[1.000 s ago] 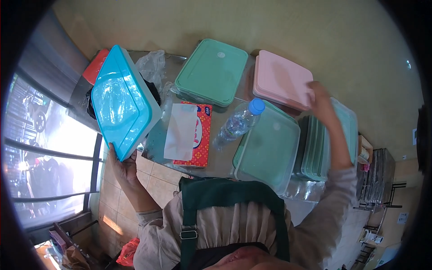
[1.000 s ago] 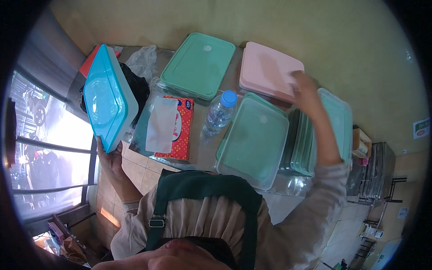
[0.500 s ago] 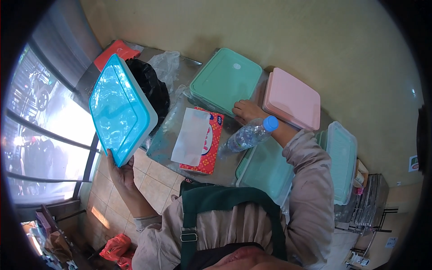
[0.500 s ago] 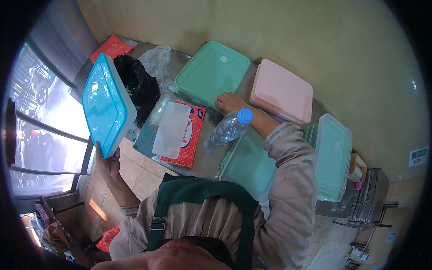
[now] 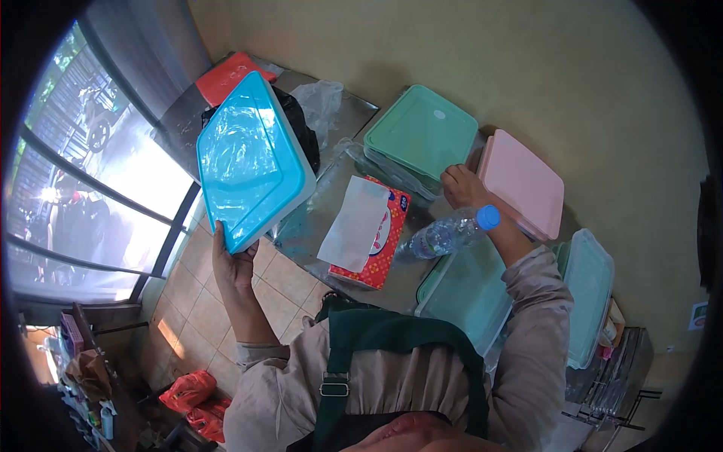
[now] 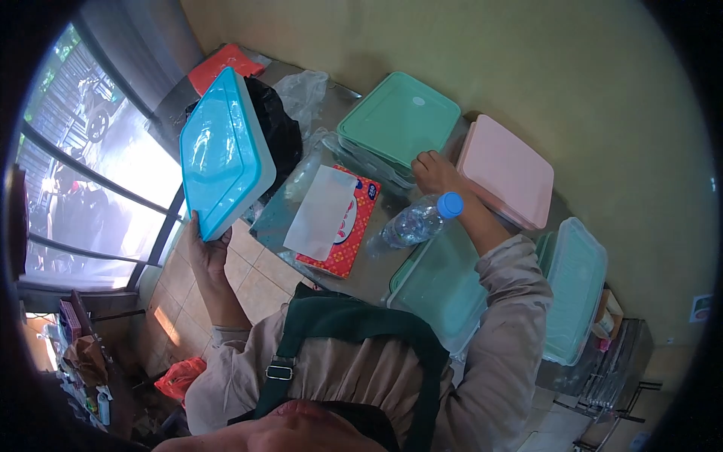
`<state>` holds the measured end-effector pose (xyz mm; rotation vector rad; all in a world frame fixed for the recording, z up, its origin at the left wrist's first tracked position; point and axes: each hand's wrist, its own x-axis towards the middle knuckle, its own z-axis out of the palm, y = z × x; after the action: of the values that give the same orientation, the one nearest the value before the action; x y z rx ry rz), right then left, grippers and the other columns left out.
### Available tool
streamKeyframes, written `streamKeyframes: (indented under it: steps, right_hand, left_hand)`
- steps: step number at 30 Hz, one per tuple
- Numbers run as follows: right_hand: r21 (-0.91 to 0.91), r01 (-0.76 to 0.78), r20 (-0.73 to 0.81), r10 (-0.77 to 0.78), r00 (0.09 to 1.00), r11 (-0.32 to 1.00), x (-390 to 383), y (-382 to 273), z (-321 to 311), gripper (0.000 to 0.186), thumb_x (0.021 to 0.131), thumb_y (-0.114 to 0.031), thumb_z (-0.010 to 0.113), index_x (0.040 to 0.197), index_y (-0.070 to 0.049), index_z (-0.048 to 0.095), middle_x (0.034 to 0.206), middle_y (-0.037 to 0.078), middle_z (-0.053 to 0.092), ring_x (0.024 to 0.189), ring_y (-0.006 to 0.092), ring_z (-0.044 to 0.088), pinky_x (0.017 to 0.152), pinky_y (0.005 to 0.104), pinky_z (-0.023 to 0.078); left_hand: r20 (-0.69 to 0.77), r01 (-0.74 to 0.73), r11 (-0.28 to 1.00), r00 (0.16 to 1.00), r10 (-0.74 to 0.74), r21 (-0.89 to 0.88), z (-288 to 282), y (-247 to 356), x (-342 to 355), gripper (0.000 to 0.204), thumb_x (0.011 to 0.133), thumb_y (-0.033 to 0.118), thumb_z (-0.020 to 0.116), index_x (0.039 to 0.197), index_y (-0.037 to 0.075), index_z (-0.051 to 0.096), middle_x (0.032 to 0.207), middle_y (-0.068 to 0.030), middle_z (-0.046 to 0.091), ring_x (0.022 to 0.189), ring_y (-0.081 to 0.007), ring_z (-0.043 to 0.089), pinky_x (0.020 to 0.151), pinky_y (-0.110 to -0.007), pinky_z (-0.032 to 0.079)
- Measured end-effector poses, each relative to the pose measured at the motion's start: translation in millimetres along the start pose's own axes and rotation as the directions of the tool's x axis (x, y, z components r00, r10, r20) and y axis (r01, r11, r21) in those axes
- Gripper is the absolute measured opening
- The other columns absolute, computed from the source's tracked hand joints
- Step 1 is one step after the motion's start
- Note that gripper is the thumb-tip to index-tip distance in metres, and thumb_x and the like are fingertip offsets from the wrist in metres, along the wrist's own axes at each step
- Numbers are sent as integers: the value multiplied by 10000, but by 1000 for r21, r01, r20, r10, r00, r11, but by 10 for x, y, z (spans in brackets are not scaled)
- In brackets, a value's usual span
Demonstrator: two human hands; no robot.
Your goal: Organizing and stacking plastic food containers and lids on a table.
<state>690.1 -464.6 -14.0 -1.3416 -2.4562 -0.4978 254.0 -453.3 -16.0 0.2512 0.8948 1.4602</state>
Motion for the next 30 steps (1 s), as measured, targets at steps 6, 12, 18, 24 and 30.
streamKeyframes:
  steps: [6,12,18,24,30]
  right_hand:
    - [35,-92,-39,94,995,995,8,61,-58,259,598,0,545,842,-10,459,790,119,467,739,288,486,608,364,442]
    - [138,-43,117,26,993,989,-205,142,291,197,580,-80,564,753,-7,504,731,152,491,722,316,508,602,388,428]
    - [145,-143,161,119,980,979,-188,-112,212,370,626,-132,586,959,-23,469,988,147,483,924,291,482,768,391,377]
    - [133,-213,165,191,968,968,-85,-200,283,488,720,-209,566,1163,-85,403,1247,101,372,1154,257,352,889,399,302]
    - [140,-277,227,242,943,951,-51,-250,470,524,739,-170,533,1229,-145,348,1315,22,307,1208,235,290,914,461,261]
  left_hand:
    - [-2,0,1000,1000,0,1,13,14,2,347,816,284,527,1055,50,434,979,-119,547,821,-232,580,655,-347,505]
    - [20,44,999,999,-43,-31,-29,-6,111,350,803,280,547,1077,89,444,1036,-101,522,902,-235,539,658,-345,499]
    - [100,27,1000,995,-27,1,-91,-16,147,359,806,247,546,1066,24,436,1000,-130,531,812,-237,565,606,-334,519]
    - [50,29,997,998,-33,66,-5,-72,206,427,785,258,579,1088,3,420,1016,-136,517,821,-229,558,645,-305,510]
    - [46,40,994,998,-45,106,130,-20,152,450,761,249,606,1098,13,423,1019,-132,500,863,-243,536,696,-325,492]
